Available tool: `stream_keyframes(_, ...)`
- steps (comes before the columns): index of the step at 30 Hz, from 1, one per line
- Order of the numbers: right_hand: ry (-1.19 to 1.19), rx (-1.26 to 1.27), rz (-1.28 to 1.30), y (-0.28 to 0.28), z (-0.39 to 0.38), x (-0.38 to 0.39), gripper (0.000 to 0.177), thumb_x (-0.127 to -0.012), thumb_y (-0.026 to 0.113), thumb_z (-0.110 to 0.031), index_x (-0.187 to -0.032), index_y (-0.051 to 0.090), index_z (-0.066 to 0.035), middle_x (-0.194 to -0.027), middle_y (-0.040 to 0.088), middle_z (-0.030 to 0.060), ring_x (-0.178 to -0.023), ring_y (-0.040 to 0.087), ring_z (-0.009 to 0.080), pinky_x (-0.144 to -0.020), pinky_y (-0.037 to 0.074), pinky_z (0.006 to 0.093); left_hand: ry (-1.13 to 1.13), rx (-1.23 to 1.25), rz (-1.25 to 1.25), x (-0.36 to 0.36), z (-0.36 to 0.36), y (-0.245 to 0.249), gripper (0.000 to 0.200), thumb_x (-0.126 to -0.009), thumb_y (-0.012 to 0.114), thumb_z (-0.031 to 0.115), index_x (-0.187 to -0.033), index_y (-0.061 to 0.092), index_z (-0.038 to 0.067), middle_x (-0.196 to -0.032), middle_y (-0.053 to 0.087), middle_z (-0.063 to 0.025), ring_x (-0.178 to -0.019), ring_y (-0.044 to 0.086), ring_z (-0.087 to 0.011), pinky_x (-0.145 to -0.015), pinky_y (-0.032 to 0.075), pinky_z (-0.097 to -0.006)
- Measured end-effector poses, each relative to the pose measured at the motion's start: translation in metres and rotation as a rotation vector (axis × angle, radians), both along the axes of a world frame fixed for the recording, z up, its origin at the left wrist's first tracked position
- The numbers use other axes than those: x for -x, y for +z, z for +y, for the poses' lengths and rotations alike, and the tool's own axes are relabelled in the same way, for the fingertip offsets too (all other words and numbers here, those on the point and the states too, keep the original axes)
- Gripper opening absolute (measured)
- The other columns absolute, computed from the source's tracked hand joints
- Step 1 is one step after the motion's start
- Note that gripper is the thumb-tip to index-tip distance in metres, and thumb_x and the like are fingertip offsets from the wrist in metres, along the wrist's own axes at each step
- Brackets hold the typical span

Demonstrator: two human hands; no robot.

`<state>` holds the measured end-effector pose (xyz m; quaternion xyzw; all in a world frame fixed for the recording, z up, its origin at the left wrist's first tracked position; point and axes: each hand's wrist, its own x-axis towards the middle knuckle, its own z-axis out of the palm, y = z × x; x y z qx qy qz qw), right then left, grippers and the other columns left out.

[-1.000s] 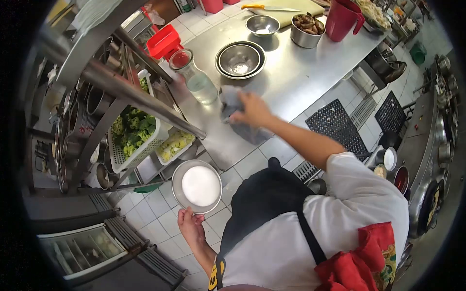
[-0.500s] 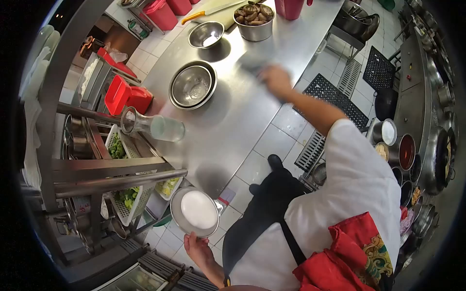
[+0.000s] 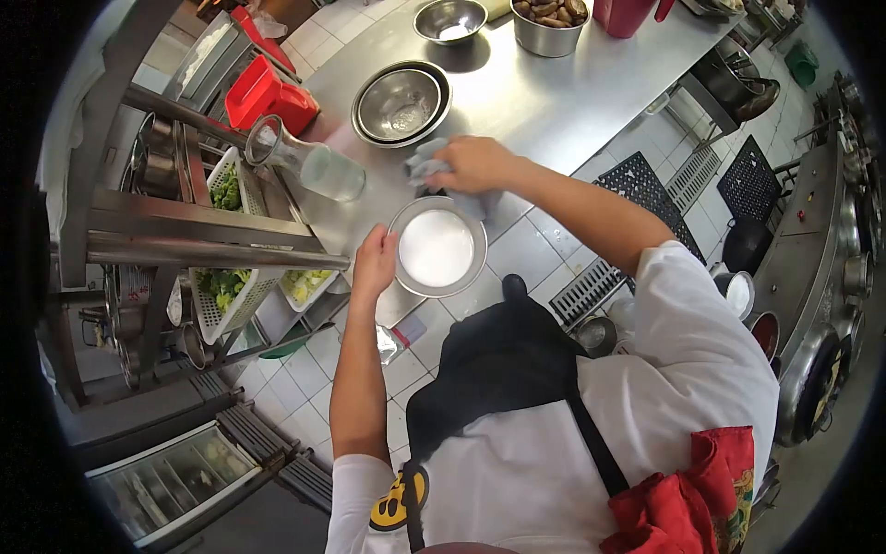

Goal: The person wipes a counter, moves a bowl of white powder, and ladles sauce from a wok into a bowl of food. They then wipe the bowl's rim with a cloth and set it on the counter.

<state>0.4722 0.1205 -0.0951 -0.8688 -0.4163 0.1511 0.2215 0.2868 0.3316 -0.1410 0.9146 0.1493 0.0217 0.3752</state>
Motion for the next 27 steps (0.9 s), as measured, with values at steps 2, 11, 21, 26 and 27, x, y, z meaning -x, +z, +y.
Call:
stream_keyframes(2,0.1,0.107,-0.005,-0.007,0.021,0.002,0.041,-0.084,0.063,-0.044,-0.117,0.066,-0.019,-0.11,0.061,0.0202,-0.104,0.062,0.0363,-0.087,0.05,0.0467,0.021,-0.006,-0.019,-0.015,-0.007,-0.005,0.029,-0.094,0.056,0.023,-0.079,0.05,-0.001,-0.073,0.057,-0.0226,-0.067,0.055,-0.0407,-0.062,0.043,-0.0466)
stream_keyframes(11,-0.286,-0.036,0.195,-0.048,-0.001,0.048,0.047,-0.08,0.064,-0.021,-0.126,0.058,-0.013,-0.119,0.058,0.0253,-0.109,0.059,0.0398,-0.093,0.048,0.0457,0.335,0.002,-0.168,-0.012,-0.028,-0.03,0.036,-0.095,0.057,0.028,-0.073,0.05,0.0,-0.063,0.056,-0.0204,-0.059,0.054,-0.0394,-0.059,0.043,-0.0476)
stream_keyframes(21,0.007,-0.047,0.144,-0.052,0.02,0.025,0.055,-0.076,0.069,-0.022,-0.128,0.053,-0.011,-0.114,0.063,0.0231,-0.108,0.06,0.0411,-0.091,0.048,0.0461,0.126,0.071,0.02,0.005,0.0,-0.011,0.038,-0.094,0.058,0.034,-0.079,0.053,-0.001,-0.071,0.058,-0.0223,-0.065,0.057,-0.0354,-0.063,0.045,-0.0428)
stream_keyframes(26,-0.003,-0.144,0.252,-0.066,0.042,0.005,0.058,-0.075,0.07,-0.02,-0.129,0.052,-0.009,-0.115,0.063,0.0245,-0.107,0.059,0.0411,-0.092,0.047,0.0459,0.272,0.094,-0.157,-0.001,0.001,-0.037,0.034,-0.093,0.059,0.027,-0.076,0.05,-0.001,-0.063,0.051,-0.0199,-0.056,0.047,-0.0319,-0.059,0.042,-0.0433)
stream_keyframes(27,-0.184,-0.204,0.302,-0.063,0.028,0.03,0.058,-0.075,0.069,-0.017,-0.129,0.051,-0.007,-0.117,0.062,0.0249,-0.109,0.059,0.041,-0.093,0.047,0.0463,0.38,0.136,-0.162,0.007,-0.003,-0.043,0.035,-0.093,0.06,0.026,-0.075,0.049,-0.002,-0.061,0.048,-0.0187,-0.055,0.044,-0.0274,-0.058,0.04,-0.0437)
